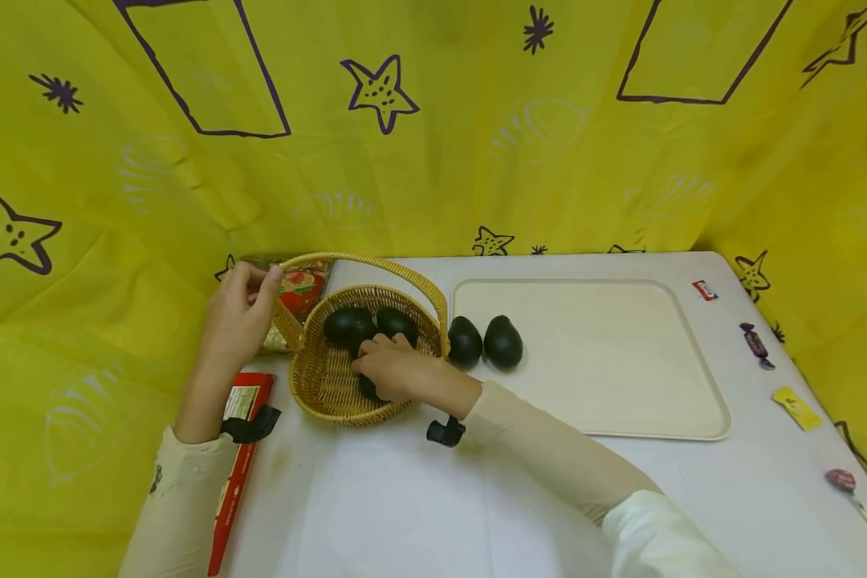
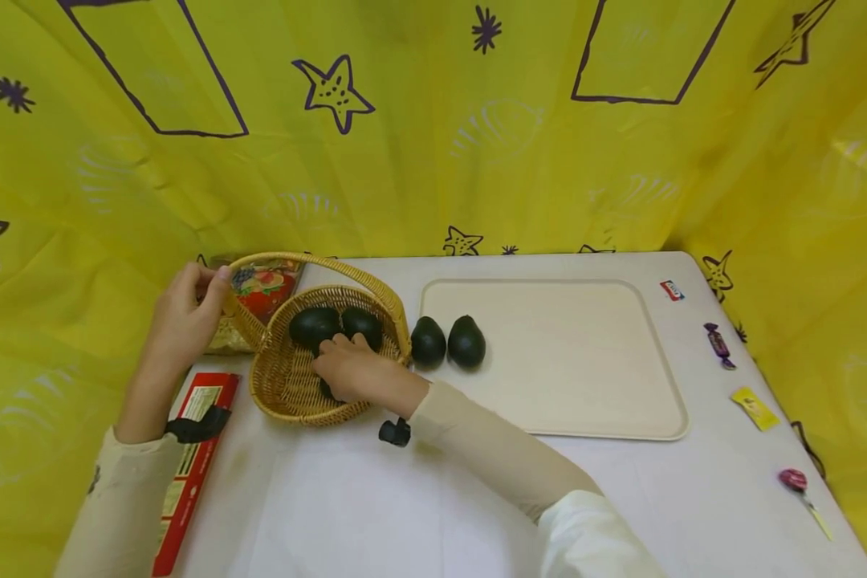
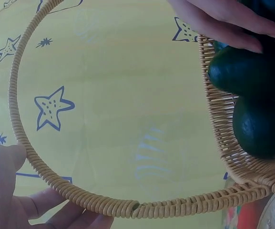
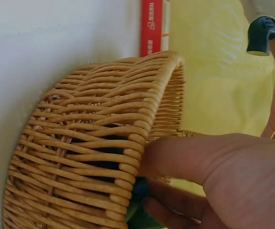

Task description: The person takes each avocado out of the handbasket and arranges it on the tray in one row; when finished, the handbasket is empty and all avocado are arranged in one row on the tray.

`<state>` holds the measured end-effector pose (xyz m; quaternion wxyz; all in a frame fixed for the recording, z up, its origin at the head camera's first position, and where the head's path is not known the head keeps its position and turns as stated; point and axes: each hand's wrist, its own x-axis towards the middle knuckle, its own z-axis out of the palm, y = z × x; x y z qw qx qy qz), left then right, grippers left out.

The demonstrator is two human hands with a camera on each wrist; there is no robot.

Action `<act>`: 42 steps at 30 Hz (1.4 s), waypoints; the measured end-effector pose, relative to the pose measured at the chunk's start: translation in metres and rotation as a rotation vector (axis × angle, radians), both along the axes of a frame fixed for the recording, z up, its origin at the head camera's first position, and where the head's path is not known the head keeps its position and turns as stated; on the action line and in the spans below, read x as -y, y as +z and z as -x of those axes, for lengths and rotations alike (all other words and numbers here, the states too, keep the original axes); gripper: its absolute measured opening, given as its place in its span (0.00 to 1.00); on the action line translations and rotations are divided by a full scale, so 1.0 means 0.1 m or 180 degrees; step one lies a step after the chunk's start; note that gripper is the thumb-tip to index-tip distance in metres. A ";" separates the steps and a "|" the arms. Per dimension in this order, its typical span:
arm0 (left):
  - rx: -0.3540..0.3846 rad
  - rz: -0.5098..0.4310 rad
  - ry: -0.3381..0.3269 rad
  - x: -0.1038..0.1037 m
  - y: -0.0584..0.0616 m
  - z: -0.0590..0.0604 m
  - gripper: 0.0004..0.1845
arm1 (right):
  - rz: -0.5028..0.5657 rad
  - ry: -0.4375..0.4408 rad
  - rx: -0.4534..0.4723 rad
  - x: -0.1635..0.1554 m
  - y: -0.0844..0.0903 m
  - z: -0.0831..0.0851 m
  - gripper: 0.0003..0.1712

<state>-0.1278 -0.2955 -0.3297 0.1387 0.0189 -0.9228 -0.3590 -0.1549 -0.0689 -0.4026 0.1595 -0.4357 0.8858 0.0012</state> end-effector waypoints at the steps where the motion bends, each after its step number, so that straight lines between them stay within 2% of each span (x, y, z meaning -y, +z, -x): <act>1: 0.0003 -0.0013 -0.0002 0.00 0.00 0.00 0.31 | -0.0023 -0.0006 -0.0066 -0.01 0.00 0.00 0.29; 5: 0.0006 -0.0043 -0.0006 0.00 0.00 0.00 0.32 | -0.0159 -0.0202 -0.0178 -0.05 0.01 -0.02 0.31; 11: 0.0005 -0.0050 -0.0014 0.00 -0.01 0.00 0.32 | -0.0197 -0.0542 0.0221 -0.07 0.00 -0.03 0.36; 16: 0.0010 -0.0043 -0.0016 0.00 -0.01 0.00 0.32 | -0.0219 -0.0617 0.0222 -0.05 -0.04 -0.04 0.42; 25: 0.0006 -0.0056 -0.0026 0.00 -0.01 -0.01 0.32 | -0.0254 -0.0621 0.0070 -0.02 -0.05 -0.08 0.37; 32: 0.0002 -0.0049 -0.0039 -0.01 -0.02 0.00 0.32 | 0.0055 -0.0591 0.0497 -0.10 -0.03 -0.03 0.38; 38: -0.0025 -0.0027 -0.0043 -0.01 -0.02 0.01 0.31 | 0.0113 -0.0599 0.0717 -0.20 0.01 0.04 0.34; 42: -0.0030 -0.0031 -0.0034 -0.02 -0.02 0.01 0.31 | 0.0129 -0.0621 0.0938 -0.23 0.01 0.11 0.37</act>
